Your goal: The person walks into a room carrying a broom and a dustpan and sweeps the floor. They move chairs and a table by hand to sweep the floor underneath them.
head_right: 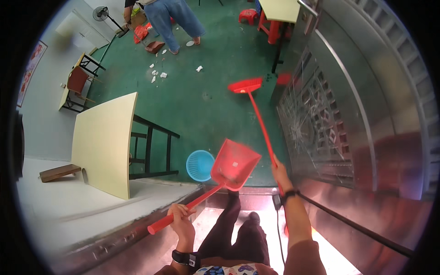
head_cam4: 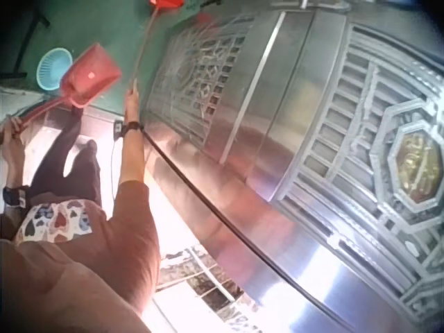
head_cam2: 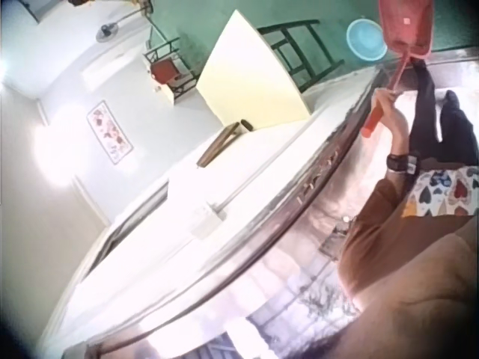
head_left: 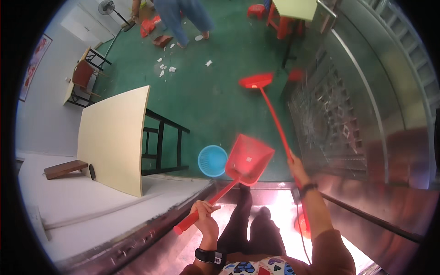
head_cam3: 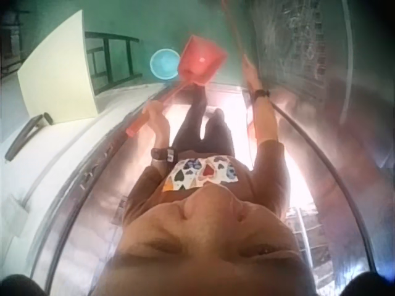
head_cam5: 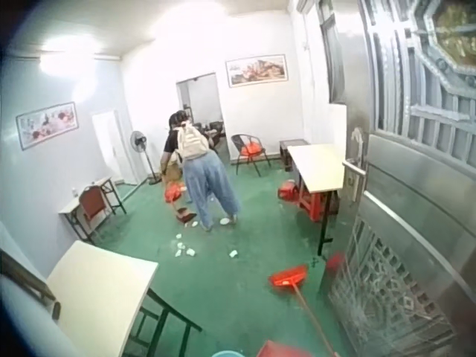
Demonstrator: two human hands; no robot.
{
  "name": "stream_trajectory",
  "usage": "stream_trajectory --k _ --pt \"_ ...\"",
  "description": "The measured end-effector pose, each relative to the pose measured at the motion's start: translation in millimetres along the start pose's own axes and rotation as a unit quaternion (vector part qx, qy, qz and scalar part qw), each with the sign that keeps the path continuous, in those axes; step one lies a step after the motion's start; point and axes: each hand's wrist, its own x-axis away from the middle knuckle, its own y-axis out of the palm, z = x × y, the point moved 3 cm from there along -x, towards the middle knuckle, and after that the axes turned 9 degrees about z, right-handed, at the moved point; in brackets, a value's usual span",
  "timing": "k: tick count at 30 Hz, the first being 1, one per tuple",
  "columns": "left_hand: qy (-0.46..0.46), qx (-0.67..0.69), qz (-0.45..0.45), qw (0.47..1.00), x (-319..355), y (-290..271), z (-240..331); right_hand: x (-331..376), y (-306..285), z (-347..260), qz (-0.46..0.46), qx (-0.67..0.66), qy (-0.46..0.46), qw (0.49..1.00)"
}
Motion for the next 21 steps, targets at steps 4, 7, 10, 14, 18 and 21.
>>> stream_trajectory --k 4,7,10,14,18,21 --pt "0.005 -0.001 0.047 0.999 -24.2 -3.8 29.6 150.8 -27.8 54.5 -0.080 -0.008 0.033 0.996" --pt "-0.009 -0.033 0.059 0.998 -41.8 6.8 34.2 254.1 -73.1 71.2 -0.120 0.035 0.259 0.958" --pt "-0.068 -0.034 0.041 0.996 -63.2 32.3 37.4 262.8 -79.2 74.1 -0.100 0.055 0.210 0.971" --pt "-0.021 -0.019 0.065 0.997 -87.1 43.5 54.6 162.5 -49.8 50.4 -0.134 0.053 0.116 0.983" --pt "0.005 0.032 0.118 0.993 -116.0 59.7 60.9 14.7 -5.8 -14.2 -0.166 0.051 0.022 0.985" --pt "0.030 0.028 0.125 0.991 -144.8 92.2 64.3 -119.4 25.4 -99.8 -0.173 -0.004 0.080 0.982"
